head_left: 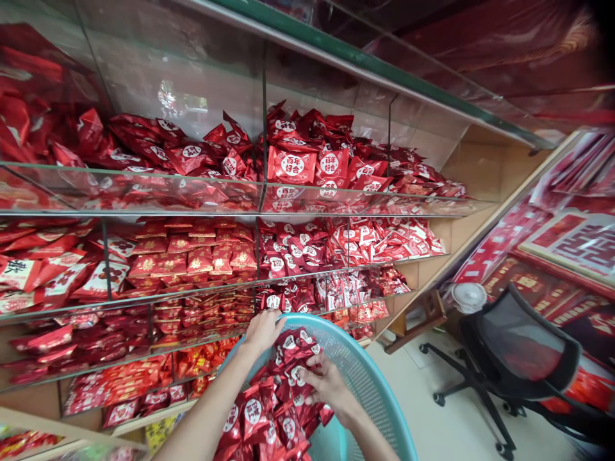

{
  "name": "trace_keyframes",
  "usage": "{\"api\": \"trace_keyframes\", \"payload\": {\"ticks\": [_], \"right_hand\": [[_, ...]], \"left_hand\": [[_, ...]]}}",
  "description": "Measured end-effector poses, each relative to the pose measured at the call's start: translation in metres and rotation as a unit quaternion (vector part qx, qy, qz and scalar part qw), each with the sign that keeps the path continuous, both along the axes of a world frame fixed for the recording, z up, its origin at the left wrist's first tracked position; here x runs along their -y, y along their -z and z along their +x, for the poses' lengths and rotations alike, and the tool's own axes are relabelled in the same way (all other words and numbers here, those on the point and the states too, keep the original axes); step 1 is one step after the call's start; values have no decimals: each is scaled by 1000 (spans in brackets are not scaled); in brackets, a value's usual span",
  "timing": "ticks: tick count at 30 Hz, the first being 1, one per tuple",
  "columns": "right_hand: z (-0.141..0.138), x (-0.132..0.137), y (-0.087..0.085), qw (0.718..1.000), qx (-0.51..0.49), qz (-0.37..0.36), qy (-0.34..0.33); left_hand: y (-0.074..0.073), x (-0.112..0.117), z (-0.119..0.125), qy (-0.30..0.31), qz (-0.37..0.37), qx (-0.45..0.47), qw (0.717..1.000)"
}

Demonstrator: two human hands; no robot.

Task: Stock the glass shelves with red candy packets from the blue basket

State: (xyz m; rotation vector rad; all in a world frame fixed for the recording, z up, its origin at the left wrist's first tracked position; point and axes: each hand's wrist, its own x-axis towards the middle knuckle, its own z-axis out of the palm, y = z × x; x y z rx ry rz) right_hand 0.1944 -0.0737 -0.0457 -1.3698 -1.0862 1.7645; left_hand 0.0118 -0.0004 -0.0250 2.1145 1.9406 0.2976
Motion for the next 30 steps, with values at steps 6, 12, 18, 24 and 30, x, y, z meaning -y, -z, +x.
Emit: {"api": "trace_keyframes", "payload": {"ticks": [6, 12, 18, 24, 30], "right_hand": [[-1, 1, 7, 995, 89, 2, -34], [-4, 3, 10, 973, 212, 74, -53], [0, 4, 0, 930, 334, 146, -39], [13, -8, -39, 840, 475, 260, -48], [6, -46, -138, 807, 407, 427, 24]], "left_hand": [[-2, 1, 1, 1, -1, 4, 1000], [-3, 1, 1, -4, -7, 8, 1000], [-1, 1, 0, 2, 7, 7, 1000], [-6, 3, 1, -6, -2, 11, 1000], [-5, 3, 1, -18, -9, 14, 1000]]}}
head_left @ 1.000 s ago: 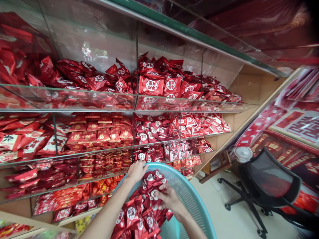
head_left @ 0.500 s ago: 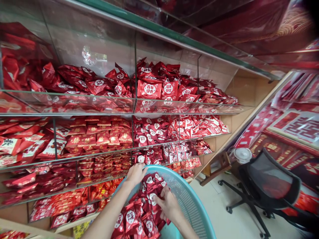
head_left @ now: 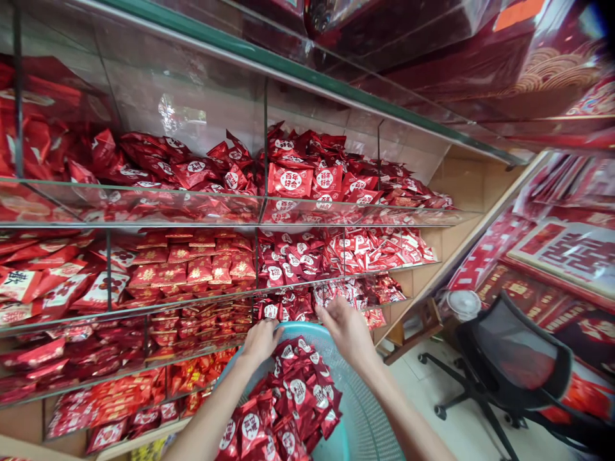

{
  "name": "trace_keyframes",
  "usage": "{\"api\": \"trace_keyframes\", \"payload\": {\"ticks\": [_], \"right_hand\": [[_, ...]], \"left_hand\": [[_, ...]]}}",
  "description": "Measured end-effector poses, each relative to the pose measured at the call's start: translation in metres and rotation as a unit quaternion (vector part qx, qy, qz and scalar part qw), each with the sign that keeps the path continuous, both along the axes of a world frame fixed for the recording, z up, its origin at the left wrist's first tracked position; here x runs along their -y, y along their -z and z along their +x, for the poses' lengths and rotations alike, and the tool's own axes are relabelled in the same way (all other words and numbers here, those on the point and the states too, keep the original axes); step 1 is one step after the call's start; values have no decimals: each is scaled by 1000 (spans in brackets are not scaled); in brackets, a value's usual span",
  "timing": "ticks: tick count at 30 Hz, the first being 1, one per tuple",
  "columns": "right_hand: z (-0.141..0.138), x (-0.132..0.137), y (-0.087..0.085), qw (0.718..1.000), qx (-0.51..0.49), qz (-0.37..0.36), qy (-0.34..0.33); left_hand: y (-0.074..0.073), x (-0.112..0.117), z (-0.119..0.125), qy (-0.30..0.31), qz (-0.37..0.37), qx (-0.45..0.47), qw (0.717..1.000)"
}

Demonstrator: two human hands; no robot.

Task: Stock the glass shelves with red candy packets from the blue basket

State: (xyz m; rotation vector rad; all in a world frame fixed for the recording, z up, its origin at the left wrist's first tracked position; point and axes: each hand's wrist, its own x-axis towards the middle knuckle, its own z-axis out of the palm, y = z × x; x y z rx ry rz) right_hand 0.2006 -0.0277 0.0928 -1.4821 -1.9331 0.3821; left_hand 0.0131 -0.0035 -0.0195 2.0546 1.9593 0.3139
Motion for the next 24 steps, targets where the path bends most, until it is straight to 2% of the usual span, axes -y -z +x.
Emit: {"api": "trace_keyframes", "payload": {"ticks": [3, 5, 7, 11, 15, 19, 24], "right_hand": [[-17, -34, -38, 997, -40, 66, -28], [-31, -59, -49, 997, -16, 64, -30], [-45, -83, -52, 999, 22, 31, -29], [-65, -115, -44, 996, 70, -47, -13], [-70, -126, -39, 996, 43, -75, 8], [-66, -124, -41, 992, -35, -122, 16], [-58, -113, -58, 974, -113, -192, -51]], "left_hand": [[3, -1, -1, 0, 0, -11, 1000], [6, -2, -2, 9, 15, -16, 1000], [9, -3, -2, 15, 33, -15, 999], [13, -3, -3, 15, 42, -16, 999], [12, -3, -3, 14, 34, -14, 999], [13, -4, -3, 11, 33, -13, 999], [14, -5, -3, 16, 33, -8, 999]]}}
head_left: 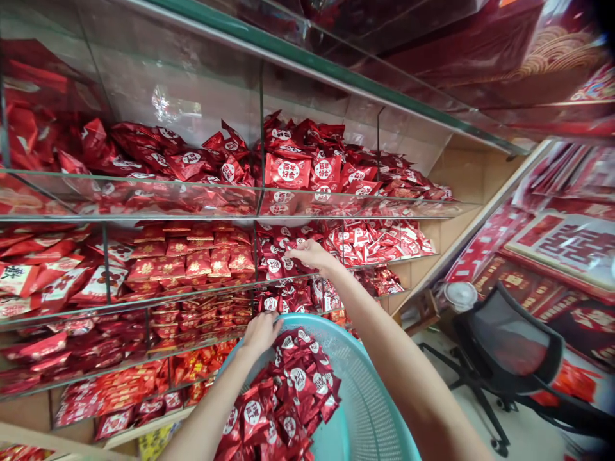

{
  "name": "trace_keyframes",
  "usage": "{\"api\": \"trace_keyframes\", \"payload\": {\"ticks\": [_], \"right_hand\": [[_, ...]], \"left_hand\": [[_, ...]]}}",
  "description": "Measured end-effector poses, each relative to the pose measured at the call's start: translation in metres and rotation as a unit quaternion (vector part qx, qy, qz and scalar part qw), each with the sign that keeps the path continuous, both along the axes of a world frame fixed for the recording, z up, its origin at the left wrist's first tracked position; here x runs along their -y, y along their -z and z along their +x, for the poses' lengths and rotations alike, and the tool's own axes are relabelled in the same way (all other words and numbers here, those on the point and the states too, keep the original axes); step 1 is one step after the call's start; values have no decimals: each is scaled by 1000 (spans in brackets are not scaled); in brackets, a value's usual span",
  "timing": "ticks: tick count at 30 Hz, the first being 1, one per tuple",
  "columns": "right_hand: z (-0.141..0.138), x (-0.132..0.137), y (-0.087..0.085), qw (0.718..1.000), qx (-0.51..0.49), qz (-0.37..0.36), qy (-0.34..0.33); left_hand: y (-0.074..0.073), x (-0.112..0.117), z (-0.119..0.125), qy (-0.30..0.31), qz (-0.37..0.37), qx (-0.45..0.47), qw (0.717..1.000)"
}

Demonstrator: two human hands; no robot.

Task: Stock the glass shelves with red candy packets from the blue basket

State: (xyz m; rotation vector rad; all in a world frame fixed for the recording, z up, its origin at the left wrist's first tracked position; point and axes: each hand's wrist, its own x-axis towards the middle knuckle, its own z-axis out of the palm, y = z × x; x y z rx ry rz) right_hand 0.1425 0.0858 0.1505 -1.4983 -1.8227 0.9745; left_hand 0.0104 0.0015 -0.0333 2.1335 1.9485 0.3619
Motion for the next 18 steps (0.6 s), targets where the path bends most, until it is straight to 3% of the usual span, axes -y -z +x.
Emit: {"api": "trace_keyframes", "payload": {"ticks": [5, 8, 10, 12, 15, 18], "right_hand": [[15, 34, -23, 993, -86, -37, -77], [32, 69, -19, 976, -171, -15, -132], [49, 90, -1, 971, -177, -15, -162], [69, 106, 29, 976, -145, -17, -163], [100, 121, 83, 994, -29, 8, -104], [124, 136, 127, 992, 116, -8, -52]], "left_hand": [[-2, 1, 1, 5, 8, -2, 1000], [-2, 1, 1, 7, 9, -7, 1000], [-2, 1, 0, 7, 8, -9, 1000], [-1, 1, 0, 8, 10, -8, 1000], [-1, 1, 0, 12, 13, -6, 1000], [-1, 1, -1, 13, 16, -7, 1000]]}}
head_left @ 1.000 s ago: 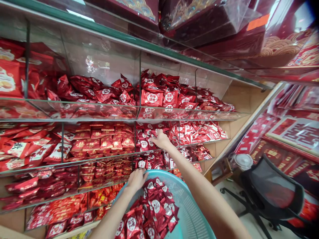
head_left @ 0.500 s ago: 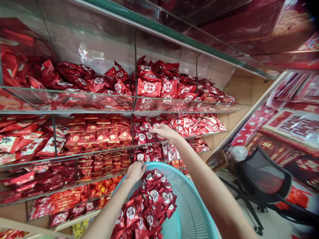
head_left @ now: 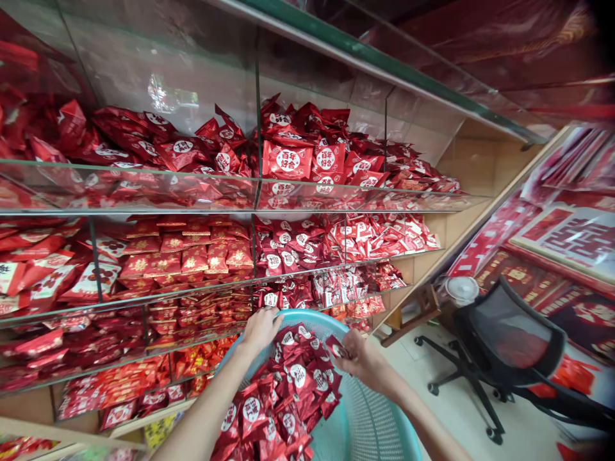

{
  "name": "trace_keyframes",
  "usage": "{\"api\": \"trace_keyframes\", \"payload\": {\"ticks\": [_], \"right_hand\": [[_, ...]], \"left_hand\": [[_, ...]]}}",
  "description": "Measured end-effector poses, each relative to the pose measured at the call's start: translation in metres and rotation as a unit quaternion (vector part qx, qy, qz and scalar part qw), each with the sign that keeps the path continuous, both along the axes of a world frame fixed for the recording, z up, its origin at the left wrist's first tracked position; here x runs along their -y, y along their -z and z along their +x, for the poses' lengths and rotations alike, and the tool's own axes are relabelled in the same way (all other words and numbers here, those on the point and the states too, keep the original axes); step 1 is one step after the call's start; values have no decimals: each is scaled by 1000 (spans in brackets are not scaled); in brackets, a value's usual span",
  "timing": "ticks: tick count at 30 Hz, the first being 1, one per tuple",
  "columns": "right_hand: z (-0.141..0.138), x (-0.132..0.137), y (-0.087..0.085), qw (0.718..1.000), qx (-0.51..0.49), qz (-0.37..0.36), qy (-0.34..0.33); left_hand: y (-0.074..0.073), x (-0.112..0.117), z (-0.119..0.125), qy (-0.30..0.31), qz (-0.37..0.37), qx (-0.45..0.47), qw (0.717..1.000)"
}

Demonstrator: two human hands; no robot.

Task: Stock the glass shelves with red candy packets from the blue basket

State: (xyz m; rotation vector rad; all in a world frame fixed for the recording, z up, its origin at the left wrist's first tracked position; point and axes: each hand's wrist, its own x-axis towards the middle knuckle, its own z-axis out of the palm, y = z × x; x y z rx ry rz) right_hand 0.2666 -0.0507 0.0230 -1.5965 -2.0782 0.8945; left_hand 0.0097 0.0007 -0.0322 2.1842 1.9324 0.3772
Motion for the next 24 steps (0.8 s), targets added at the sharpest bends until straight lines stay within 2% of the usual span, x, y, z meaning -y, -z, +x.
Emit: {"api": "trace_keyframes", "payload": {"ticks": [3, 6, 10, 17, 24], "right_hand": [[13, 19, 24, 995, 97, -12, 3], [14, 33, 38, 981, 190, -34, 6], [9, 33, 52, 959, 276, -67, 0], [3, 15, 59, 954, 288, -78, 10], [3, 3, 77, 979, 200, -22, 15]], "left_hand": [[0, 0, 0, 3, 3, -1, 1000], [-1, 0, 1, 5, 9, -3, 1000], [-2, 1, 1, 1, 9, -3, 1000], [-4, 1, 1, 0, -10, 4, 1000], [-7, 2, 3, -13, -20, 8, 1000]]}}
